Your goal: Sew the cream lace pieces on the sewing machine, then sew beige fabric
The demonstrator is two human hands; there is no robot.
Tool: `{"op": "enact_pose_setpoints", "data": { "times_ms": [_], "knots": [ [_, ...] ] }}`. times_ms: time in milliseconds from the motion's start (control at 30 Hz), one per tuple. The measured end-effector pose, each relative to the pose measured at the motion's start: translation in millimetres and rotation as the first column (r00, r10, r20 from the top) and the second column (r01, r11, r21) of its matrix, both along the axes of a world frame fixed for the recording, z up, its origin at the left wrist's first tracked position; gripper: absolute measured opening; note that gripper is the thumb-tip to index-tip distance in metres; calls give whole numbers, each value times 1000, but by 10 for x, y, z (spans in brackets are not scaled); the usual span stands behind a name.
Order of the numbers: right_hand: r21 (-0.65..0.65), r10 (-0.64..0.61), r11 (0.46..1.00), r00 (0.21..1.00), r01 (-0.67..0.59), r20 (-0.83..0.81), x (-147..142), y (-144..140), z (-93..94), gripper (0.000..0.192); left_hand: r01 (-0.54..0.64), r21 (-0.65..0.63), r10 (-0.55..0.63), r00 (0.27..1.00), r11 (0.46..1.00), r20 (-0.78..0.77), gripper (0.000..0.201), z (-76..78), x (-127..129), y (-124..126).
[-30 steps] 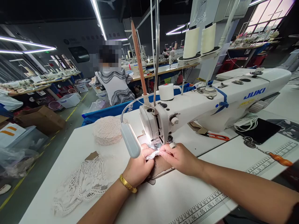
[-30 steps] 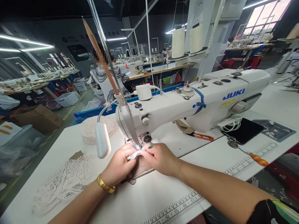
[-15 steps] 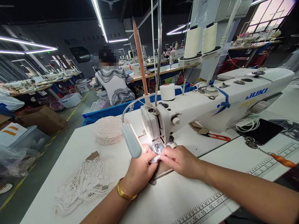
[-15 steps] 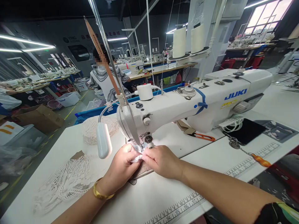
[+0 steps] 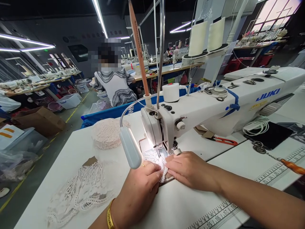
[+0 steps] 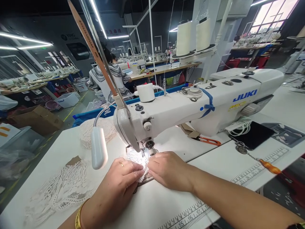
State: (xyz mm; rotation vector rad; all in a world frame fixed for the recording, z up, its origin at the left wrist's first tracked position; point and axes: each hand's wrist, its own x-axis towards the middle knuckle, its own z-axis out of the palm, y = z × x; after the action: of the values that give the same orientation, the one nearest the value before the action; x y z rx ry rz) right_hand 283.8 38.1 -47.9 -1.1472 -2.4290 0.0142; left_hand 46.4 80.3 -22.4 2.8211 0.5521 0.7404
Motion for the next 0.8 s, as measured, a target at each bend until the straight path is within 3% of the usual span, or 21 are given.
{"op": "enact_pose_setpoints", "data": {
  "times_ms": [300,500,800],
  "knots": [
    [-51,-101,993,994,103,38,-20,46,-17,24,-44,44,44,999,998,-12,31,-2,-10,110],
    [-15,-18,1000,998,19,59,-24,48,-13,17,18,84,-16,1000,996,-23,26,2,2,98],
    [0,-56,998,996,56,63,-8,36,-24,17,47,62,-44,998,997,-48,32,-51,-19,104]
  ]
}}
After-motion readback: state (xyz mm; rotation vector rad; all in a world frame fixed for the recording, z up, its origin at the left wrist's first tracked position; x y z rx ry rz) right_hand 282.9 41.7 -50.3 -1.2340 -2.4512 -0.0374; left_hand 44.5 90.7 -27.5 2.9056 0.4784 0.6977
